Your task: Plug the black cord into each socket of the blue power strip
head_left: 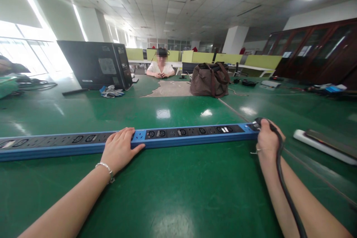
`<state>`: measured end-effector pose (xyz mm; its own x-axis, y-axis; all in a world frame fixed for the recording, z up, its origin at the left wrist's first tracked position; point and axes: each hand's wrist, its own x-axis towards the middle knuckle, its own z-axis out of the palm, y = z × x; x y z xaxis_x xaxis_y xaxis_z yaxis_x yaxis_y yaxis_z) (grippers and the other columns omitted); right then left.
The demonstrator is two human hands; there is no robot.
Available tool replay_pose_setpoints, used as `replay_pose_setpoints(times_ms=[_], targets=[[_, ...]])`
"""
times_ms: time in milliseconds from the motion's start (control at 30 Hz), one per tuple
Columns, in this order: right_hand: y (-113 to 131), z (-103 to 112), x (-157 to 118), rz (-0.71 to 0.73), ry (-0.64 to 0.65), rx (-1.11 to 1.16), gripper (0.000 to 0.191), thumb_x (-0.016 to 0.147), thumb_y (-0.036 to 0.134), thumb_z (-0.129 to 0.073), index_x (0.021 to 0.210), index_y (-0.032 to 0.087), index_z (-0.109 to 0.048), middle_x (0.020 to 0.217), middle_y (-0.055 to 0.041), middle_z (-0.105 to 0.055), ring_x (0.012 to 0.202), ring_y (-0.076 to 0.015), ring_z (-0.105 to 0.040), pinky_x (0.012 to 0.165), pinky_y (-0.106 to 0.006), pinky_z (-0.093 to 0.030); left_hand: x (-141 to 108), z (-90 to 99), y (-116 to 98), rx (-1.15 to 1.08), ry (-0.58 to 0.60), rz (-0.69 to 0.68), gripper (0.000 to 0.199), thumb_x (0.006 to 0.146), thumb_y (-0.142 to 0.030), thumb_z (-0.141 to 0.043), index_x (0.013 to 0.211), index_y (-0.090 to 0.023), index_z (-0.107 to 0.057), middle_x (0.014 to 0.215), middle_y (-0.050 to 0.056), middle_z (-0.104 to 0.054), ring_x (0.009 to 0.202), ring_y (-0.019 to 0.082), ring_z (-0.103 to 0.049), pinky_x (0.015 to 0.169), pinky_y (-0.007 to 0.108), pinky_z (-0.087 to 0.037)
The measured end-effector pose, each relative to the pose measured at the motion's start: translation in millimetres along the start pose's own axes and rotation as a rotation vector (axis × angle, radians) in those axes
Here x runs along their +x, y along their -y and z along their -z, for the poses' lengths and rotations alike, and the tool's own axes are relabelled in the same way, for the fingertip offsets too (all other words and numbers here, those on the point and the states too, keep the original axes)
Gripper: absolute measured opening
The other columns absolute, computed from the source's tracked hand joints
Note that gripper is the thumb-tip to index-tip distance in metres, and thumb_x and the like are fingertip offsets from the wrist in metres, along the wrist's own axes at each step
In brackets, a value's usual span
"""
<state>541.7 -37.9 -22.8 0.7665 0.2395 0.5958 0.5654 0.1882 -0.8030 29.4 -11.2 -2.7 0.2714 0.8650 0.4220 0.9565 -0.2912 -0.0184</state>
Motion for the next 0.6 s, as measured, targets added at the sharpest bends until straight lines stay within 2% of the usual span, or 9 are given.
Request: replay_pose_setpoints(times_ms=[33,100,200,333,467,600], targets=[[5,-1,-1,-0.011,-0.060,0.008,0.044,0.075,0.052,-0.055,0.099,0.017,-0.066,0.094,-0.0066,-0.068,0.091,-0.0266,-0.063,0.084,-0.045,-0.051,0,0.1,0,0.005,0.002,-0.003,0.063,0.080,-0.058,-0.045,0.121,-0.012,-0.050,0.128,0.015,-0.056,0.119,0.029,-0.050,0.102,0.044,-0.033],[14,-3,-5,0.005,-0.059,-0.013,0.040,0.071,0.050,-0.060,0.092,0.017,-0.069,0.089,-0.0057,-0.070,0.085,-0.0242,-0.065,0.083,-0.041,-0.052,0,0.3,0,0.014,0.006,-0.004,0.063,0.080,-0.058,-0.045,0.122,-0.011,-0.050,0.128,0.015,-0.056,0.119,0.030,-0.050,0.102,0.044,-0.033],[23,-5,-10,0.051,0.077,-0.127,0.038,0.071,0.049,-0.060,0.089,0.017,-0.070,0.086,-0.0057,-0.070,0.084,-0.0234,-0.065,0.085,-0.040,-0.050,0,0.2,0,0.023,0.003,0.002,0.063,0.081,-0.058,-0.044,0.122,-0.011,-0.049,0.127,0.016,-0.056,0.119,0.030,-0.050,0.101,0.044,-0.033],[28,-5,-14,0.093,0.217,-0.250,0.042,0.073,0.049,-0.056,0.097,0.018,-0.070,0.094,-0.0070,-0.070,0.089,-0.0237,-0.063,0.089,-0.041,-0.047,0,-1.1,0,0.018,0.000,-0.003,0.063,0.081,-0.058,-0.044,0.122,-0.011,-0.050,0.128,0.016,-0.056,0.119,0.030,-0.049,0.101,0.045,-0.033],[25,-6,-14,0.129,0.287,-0.282,0.041,0.075,0.051,-0.053,0.098,0.021,-0.070,0.101,-0.0066,-0.069,0.096,-0.0238,-0.062,0.092,-0.040,-0.044,0,-1.4,1,0.009,0.003,-0.002,0.064,0.081,-0.059,-0.044,0.123,-0.010,-0.050,0.128,0.016,-0.056,0.119,0.030,-0.050,0.100,0.045,-0.034],[23,-7,-14,0.134,0.297,-0.307,0.041,0.075,0.051,-0.053,0.097,0.021,-0.070,0.101,-0.0066,-0.069,0.096,-0.0245,-0.061,0.092,-0.041,-0.044,1,-0.7,0,0.015,0.014,0.002,0.064,0.080,-0.059,-0.045,0.123,-0.011,-0.049,0.128,0.015,-0.056,0.119,0.031,-0.049,0.100,0.045,-0.034]])
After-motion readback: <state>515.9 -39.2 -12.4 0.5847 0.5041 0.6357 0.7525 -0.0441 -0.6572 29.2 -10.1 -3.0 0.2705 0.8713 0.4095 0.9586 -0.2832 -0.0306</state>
